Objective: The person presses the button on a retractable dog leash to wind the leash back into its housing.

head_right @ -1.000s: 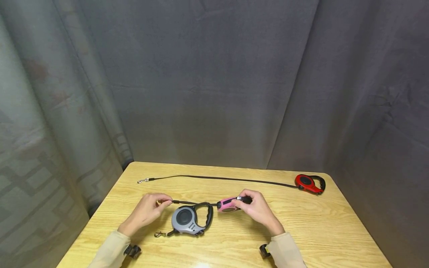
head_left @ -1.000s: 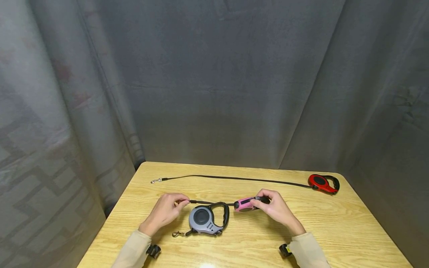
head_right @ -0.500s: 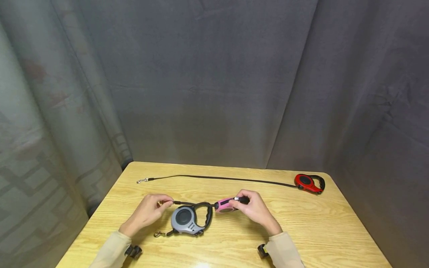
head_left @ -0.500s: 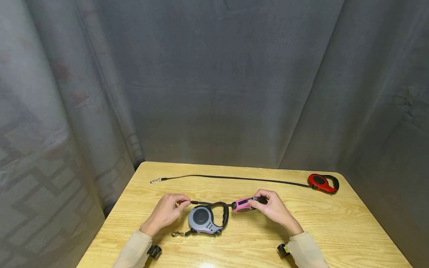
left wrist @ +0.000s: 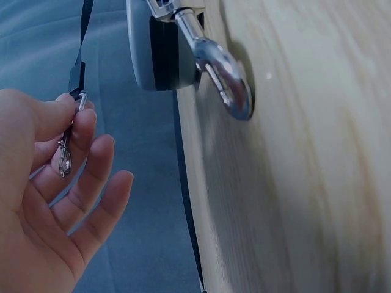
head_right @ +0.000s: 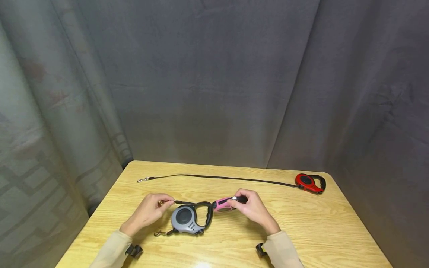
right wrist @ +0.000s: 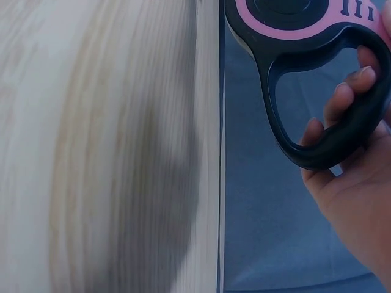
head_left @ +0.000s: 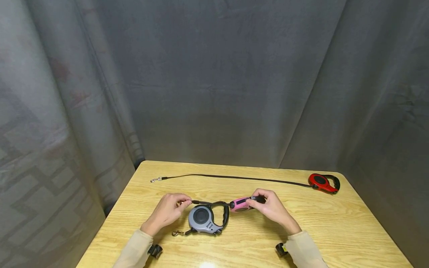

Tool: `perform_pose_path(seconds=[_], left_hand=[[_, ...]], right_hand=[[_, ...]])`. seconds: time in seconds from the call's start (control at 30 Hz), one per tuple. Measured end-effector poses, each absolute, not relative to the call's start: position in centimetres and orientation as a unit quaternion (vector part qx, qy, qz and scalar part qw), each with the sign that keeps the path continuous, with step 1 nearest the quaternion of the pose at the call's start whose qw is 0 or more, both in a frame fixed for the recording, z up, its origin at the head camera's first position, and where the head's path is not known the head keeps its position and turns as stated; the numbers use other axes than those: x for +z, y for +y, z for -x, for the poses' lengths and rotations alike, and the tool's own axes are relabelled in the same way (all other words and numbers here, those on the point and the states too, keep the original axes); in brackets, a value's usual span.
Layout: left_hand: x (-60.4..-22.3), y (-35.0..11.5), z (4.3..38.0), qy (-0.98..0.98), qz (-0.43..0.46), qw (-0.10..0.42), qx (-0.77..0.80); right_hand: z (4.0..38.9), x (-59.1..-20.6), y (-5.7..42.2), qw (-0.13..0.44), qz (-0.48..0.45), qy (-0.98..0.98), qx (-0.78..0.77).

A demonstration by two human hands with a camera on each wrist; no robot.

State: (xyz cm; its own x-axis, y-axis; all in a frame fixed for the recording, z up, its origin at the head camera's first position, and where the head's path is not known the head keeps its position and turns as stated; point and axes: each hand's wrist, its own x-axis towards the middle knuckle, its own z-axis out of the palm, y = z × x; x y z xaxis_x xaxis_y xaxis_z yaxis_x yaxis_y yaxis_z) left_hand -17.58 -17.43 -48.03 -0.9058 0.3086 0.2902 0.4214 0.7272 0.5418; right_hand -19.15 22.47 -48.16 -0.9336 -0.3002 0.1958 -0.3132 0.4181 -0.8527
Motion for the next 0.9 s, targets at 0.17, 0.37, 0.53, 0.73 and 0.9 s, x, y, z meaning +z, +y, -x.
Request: perform_pose_path(seconds=[0.17, 0.37, 0.53, 0.73, 0.9], left_hand=[[-47.9, -17.0, 17.5, -0.924, 0.201, 0.08, -0.315], [-47.6, -16.8, 17.5, -0.919, 0.214, 0.08, -0.32], [-47.5, -16.6, 17.5, -0.919, 0.22, 0.074, -0.319], [-47.6, -16.4, 17.4, -0.918, 0.221, 0.061, -0.322], [-47.6, -16.3, 17.5, -0.915, 0.231, 0.065, -0.324]], right_hand=[[19.2, -48.3, 22.3, 0.006, -0.187, -0.839, 0.511], [19.3, -48.2, 22.1, 0.009, -0.19, -0.842, 0.505], [19.3, -48.2, 21.9, 0.009, -0.192, -0.841, 0.506], [19.3, -48.2, 21.6, 0.006, -0.192, -0.843, 0.503], [19.3, -47.9, 21.4, -0.001, -0.187, -0.845, 0.501]])
